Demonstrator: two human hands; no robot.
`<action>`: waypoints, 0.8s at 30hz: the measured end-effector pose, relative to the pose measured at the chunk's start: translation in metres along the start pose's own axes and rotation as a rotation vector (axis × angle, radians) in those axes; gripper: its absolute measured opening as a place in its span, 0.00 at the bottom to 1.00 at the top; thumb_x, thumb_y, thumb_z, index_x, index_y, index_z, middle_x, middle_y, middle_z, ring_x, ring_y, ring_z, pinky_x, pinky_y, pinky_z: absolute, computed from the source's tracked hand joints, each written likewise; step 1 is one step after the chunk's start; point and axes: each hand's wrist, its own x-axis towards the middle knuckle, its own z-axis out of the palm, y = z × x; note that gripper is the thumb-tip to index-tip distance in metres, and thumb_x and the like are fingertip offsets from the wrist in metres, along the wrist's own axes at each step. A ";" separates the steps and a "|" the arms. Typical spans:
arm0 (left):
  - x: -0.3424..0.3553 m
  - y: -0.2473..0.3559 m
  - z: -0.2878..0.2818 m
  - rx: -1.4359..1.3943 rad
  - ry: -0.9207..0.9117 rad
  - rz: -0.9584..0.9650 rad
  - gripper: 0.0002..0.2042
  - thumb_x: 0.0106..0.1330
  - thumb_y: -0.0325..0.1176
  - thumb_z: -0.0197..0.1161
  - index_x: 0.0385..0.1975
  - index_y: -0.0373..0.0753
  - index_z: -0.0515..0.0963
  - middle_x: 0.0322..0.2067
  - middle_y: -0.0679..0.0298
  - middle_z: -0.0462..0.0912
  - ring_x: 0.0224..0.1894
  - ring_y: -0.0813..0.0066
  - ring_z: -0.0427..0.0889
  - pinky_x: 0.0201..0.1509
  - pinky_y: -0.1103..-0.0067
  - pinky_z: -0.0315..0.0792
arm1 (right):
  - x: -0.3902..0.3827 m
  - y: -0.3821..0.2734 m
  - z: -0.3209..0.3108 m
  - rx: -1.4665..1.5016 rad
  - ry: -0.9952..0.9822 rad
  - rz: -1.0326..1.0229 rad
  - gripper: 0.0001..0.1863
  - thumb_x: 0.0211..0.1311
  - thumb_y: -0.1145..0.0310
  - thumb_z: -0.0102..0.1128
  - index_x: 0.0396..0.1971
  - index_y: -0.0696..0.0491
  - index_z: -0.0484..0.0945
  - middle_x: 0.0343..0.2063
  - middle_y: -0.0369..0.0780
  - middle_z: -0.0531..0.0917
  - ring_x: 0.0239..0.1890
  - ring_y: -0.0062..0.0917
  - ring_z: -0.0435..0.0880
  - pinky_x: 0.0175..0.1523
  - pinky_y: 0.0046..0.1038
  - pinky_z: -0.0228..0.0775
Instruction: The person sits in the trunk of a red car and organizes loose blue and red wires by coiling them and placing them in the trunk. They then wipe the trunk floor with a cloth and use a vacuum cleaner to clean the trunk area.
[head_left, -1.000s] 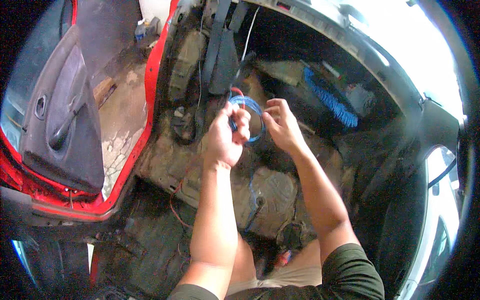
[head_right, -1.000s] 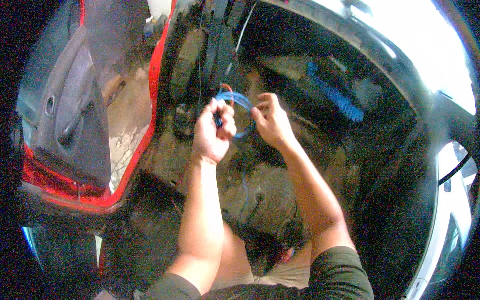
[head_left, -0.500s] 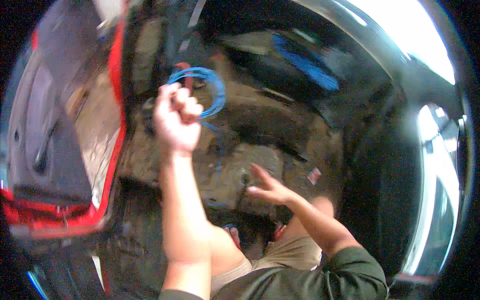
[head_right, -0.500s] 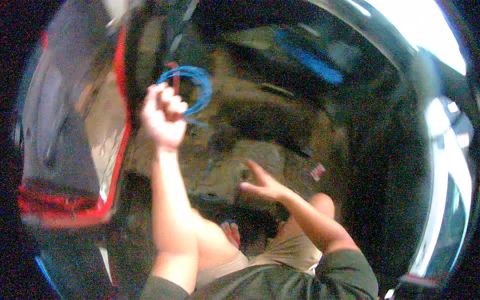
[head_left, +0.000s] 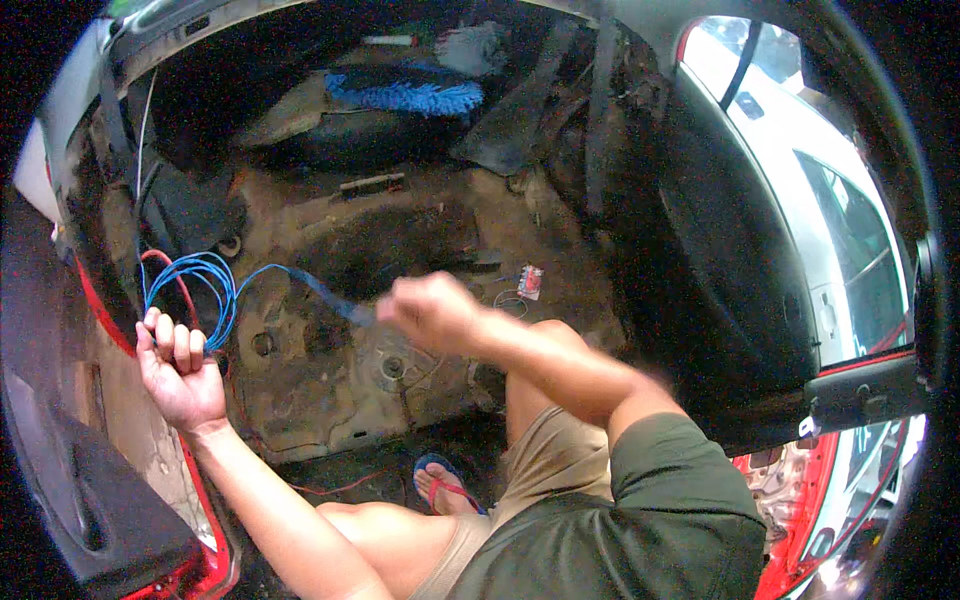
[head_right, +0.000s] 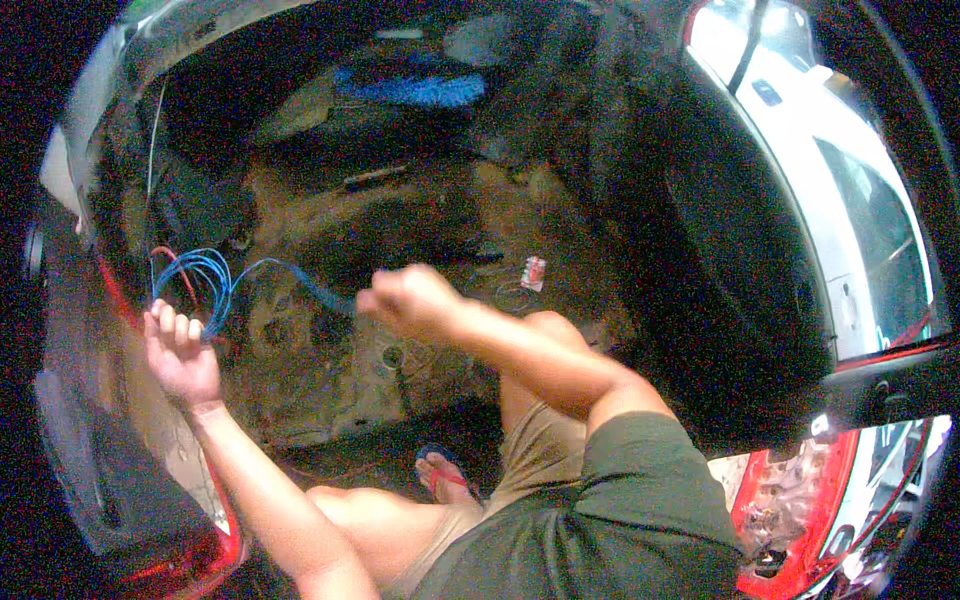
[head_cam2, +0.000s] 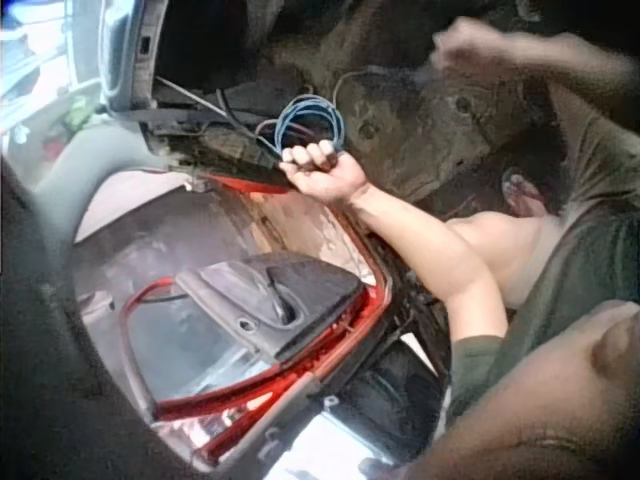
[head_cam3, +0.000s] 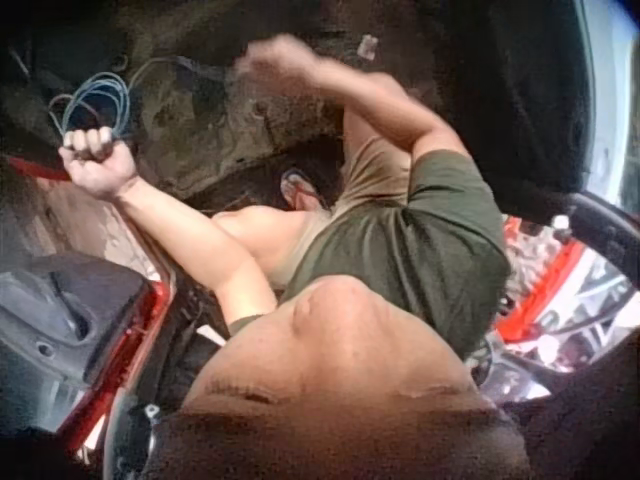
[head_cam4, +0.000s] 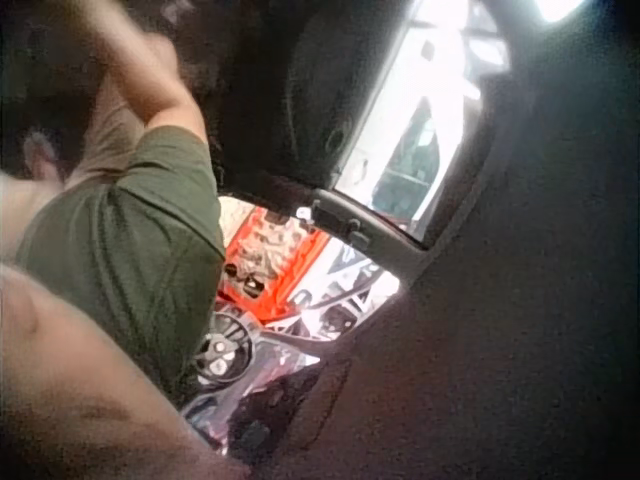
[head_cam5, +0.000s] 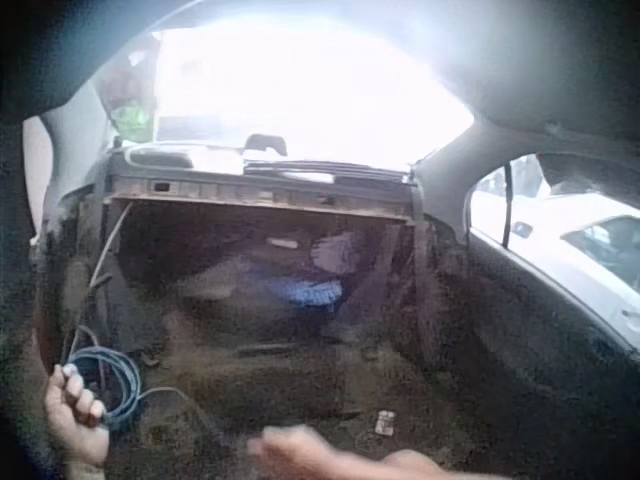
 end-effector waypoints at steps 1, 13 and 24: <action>0.002 0.011 -0.006 0.015 -0.013 0.003 0.09 0.81 0.38 0.47 0.41 0.40 0.67 0.21 0.74 0.51 0.18 0.85 0.46 0.22 0.81 0.47 | 0.045 0.004 -0.027 -0.191 0.080 -0.050 0.11 0.66 0.65 0.63 0.24 0.52 0.77 0.20 0.47 0.75 0.21 0.47 0.78 0.25 0.45 0.69; 0.010 -0.028 0.014 0.032 0.186 -0.077 0.18 0.79 0.47 0.49 0.24 0.50 0.60 0.17 0.76 0.50 0.16 0.83 0.48 0.20 0.80 0.46 | 0.165 -0.085 -0.042 -0.383 -0.241 -0.195 0.17 0.70 0.56 0.58 0.27 0.54 0.76 0.33 0.47 0.81 0.46 0.46 0.80 0.49 0.47 0.71; 0.010 -0.034 -0.017 0.109 0.336 -0.091 0.13 0.78 0.45 0.51 0.29 0.49 0.65 0.16 0.77 0.55 0.15 0.85 0.50 0.19 0.83 0.48 | 0.122 0.066 -0.122 -0.683 -0.354 0.171 0.13 0.67 0.63 0.60 0.30 0.58 0.80 0.34 0.49 0.79 0.39 0.52 0.80 0.44 0.47 0.73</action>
